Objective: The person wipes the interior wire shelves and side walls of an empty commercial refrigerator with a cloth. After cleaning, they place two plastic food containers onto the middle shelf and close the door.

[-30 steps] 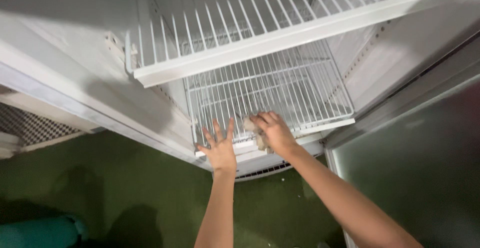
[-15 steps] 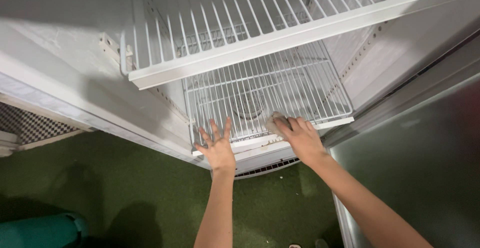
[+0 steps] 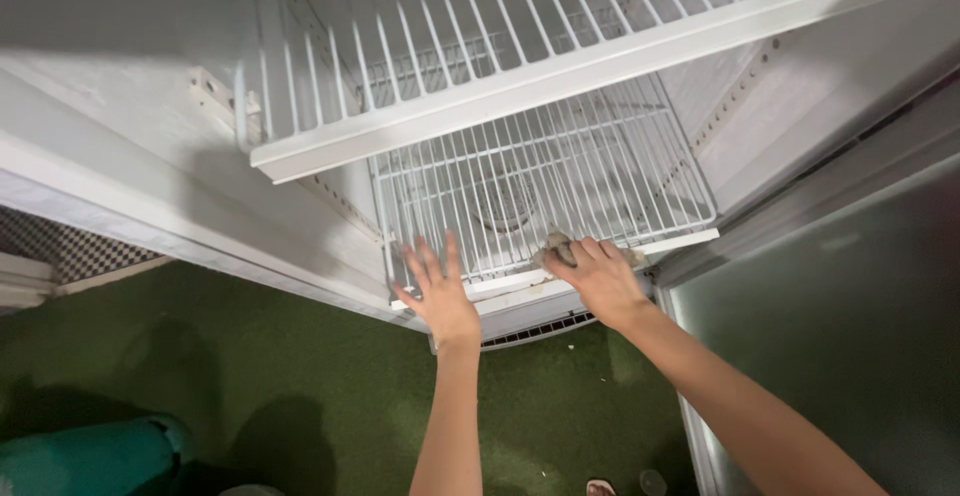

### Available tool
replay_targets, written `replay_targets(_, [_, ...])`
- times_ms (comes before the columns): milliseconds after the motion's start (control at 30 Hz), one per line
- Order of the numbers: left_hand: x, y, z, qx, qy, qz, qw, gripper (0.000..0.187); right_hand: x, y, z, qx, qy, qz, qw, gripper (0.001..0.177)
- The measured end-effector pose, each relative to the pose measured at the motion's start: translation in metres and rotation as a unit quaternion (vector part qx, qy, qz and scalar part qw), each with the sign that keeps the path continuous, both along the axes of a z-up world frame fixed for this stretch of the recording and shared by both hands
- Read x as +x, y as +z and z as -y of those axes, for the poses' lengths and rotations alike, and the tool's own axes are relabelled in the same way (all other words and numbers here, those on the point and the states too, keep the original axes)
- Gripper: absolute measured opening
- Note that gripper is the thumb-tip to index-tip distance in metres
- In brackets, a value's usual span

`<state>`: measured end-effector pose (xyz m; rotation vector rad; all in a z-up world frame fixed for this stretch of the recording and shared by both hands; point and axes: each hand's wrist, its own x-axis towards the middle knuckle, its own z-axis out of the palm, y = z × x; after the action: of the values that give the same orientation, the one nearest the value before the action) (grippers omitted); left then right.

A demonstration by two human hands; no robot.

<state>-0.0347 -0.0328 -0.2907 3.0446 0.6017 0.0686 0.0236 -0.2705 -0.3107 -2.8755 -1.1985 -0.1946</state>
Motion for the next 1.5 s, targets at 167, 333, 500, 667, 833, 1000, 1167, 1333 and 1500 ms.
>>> replay_targets(167, [-0.017, 0.012, 0.024, -0.098, -0.083, 0.002, 0.992, 0.098, -0.003, 0.013, 0.0, -0.018, -0.008, -0.01, 1.0, 0.075])
replay_targets(333, [0.008, 0.004, 0.011, -0.016, -0.236, -0.034, 0.971, 0.066, -0.003, 0.037, -0.005, -0.109, -0.028, -0.039, 0.993, 0.076])
replay_targets(500, [0.024, -0.003, 0.001, -0.056, -0.235, -0.046, 0.969, 0.071, 0.016, 0.058, 0.006, 0.064, -0.091, -0.292, 0.95, 0.067])
replay_targets(667, [0.034, -0.012, 0.003, -0.095, -0.209, -0.126, 0.965, 0.078, 0.051, 0.068, 0.014, 0.201, -0.18, -0.373, 0.888, 0.051])
replay_targets(833, [0.033, -0.013, 0.002, -0.083, -0.216, -0.12, 0.965, 0.083, 0.081, 0.088, 0.019, 0.4, -0.226, -0.359, 0.812, 0.075])
replay_targets(1000, [0.036, 0.0, 0.004, -0.08, -0.216, -0.176, 0.957, 0.089, 0.053, 0.084, 0.047, -0.016, -0.164, -0.285, 0.944, 0.077])
replay_targets(1167, [0.034, -0.002, 0.005, -0.041, -0.233, -0.137, 0.962, 0.093, 0.034, 0.048, 0.061, -0.065, -0.085, -0.177, 0.978, 0.064])
replay_targets(1333, [0.029, -0.018, 0.013, -0.031, -0.217, -0.118, 0.968, 0.091, 0.031, 0.027, 0.069, -0.057, -0.081, -0.125, 0.987, 0.053])
replay_targets(1500, [0.018, -0.03, 0.025, -0.012, -0.188, -0.058, 0.98, 0.084, 0.033, 0.034, 0.074, -0.084, -0.064, -0.096, 0.99, 0.064])
